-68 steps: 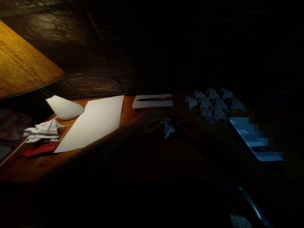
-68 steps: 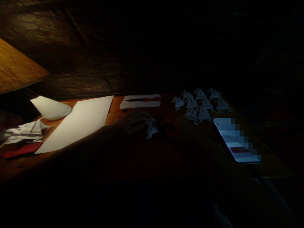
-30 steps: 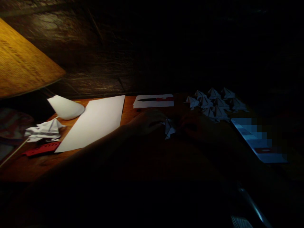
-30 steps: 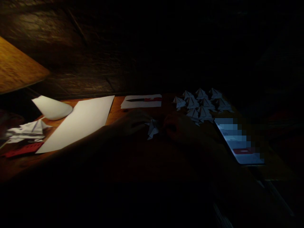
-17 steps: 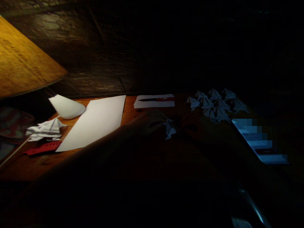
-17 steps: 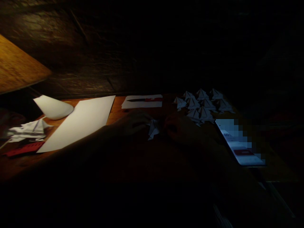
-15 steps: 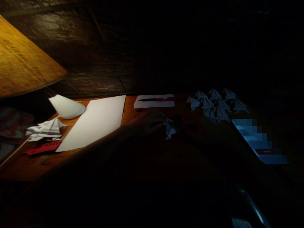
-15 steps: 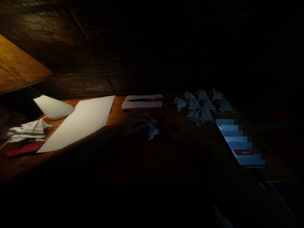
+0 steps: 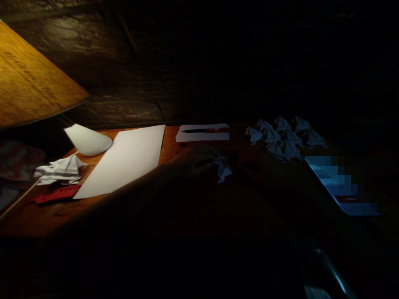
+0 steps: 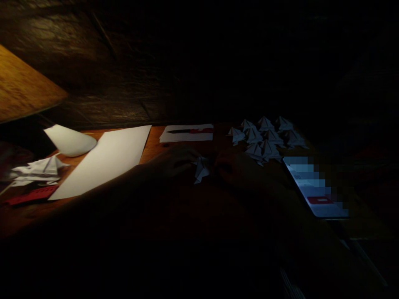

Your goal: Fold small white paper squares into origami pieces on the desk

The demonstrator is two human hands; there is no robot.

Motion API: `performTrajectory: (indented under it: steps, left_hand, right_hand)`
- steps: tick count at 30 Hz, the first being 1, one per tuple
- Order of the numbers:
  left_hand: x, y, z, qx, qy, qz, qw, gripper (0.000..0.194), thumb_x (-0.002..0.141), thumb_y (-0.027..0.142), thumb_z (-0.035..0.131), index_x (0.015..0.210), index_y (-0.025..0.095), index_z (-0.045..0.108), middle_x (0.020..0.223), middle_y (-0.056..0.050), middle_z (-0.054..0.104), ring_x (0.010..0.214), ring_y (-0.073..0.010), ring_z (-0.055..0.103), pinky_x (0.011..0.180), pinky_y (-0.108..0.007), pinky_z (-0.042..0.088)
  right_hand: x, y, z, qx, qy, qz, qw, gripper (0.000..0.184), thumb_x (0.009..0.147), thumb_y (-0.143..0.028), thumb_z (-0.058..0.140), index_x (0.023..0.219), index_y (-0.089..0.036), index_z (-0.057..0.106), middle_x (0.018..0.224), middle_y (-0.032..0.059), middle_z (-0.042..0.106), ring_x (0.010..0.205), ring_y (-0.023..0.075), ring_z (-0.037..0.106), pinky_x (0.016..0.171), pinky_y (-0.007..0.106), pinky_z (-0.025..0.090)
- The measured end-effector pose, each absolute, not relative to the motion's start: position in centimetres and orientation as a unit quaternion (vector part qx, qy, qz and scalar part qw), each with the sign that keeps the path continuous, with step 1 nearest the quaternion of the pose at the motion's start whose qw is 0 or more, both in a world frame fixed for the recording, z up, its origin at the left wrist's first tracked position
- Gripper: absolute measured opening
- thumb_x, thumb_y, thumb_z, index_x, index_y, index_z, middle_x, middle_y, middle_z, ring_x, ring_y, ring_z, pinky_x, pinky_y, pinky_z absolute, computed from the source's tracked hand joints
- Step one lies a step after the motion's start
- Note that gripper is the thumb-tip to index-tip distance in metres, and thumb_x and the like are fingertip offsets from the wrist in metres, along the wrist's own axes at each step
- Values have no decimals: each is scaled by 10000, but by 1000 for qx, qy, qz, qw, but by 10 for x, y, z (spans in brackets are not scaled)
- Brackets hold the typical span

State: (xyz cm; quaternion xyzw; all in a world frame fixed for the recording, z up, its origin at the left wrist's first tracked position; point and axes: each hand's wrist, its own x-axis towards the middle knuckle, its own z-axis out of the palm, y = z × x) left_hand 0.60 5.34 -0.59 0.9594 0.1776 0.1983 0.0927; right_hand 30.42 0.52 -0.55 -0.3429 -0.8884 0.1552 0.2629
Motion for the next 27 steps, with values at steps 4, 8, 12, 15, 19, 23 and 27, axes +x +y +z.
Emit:
performTrajectory:
  steps: [4,8,12,15,19,23,27]
  left_hand:
    - [6,53,-6,959,174,203,93,198,1000,204,564,1167,225,668,1273,-85,691,1213,-229,627,1049,-447,496]
    - [6,53,-6,959,180,200,89,201,997,202,566,1168,228,667,1272,-85,687,1213,-232,625,1039,-442,500]
    - [6,53,-5,960,183,193,87,200,997,203,566,1171,221,662,1284,-90,680,1213,-237,623,1044,-452,500]
    - [7,53,-5,960,182,193,92,197,995,201,563,1161,221,667,1273,-91,681,1208,-236,624,1040,-456,507]
    - [8,50,-3,960,192,190,74,234,987,210,562,1195,229,666,1272,-99,674,1209,-257,619,1044,-483,511]
    - [11,41,0,958,190,208,61,390,959,166,568,1338,251,606,1332,-105,647,1273,-265,593,1074,-484,506]
    - [15,32,2,965,146,203,76,386,961,162,563,1325,272,629,1380,-100,645,1289,-265,600,1055,-484,532]
  right_hand:
    - [305,5,-4,-340,-890,151,263,247,820,-91,603,918,-245,770,1052,47,747,990,242,688,898,423,506]
    - [306,7,-9,-338,-892,150,259,240,812,-89,609,909,-242,766,1048,43,741,994,236,688,883,401,507]
    - [306,7,-11,-338,-891,160,256,227,805,-88,609,893,-231,761,1073,51,726,988,229,685,869,385,510]
    - [306,4,-6,-351,-892,167,232,205,816,-103,605,884,-223,757,1104,61,705,982,229,674,830,377,511]
    - [306,1,-2,-362,-894,163,206,215,815,-98,595,901,-228,743,1142,61,680,983,225,655,818,377,508]
    - [306,4,-5,-342,-900,158,217,226,809,-81,593,927,-220,726,1130,73,673,1046,249,638,883,412,503]
    - [306,6,-7,-335,-896,182,229,206,814,-78,590,902,-212,720,1105,72,673,1011,234,646,866,399,508]
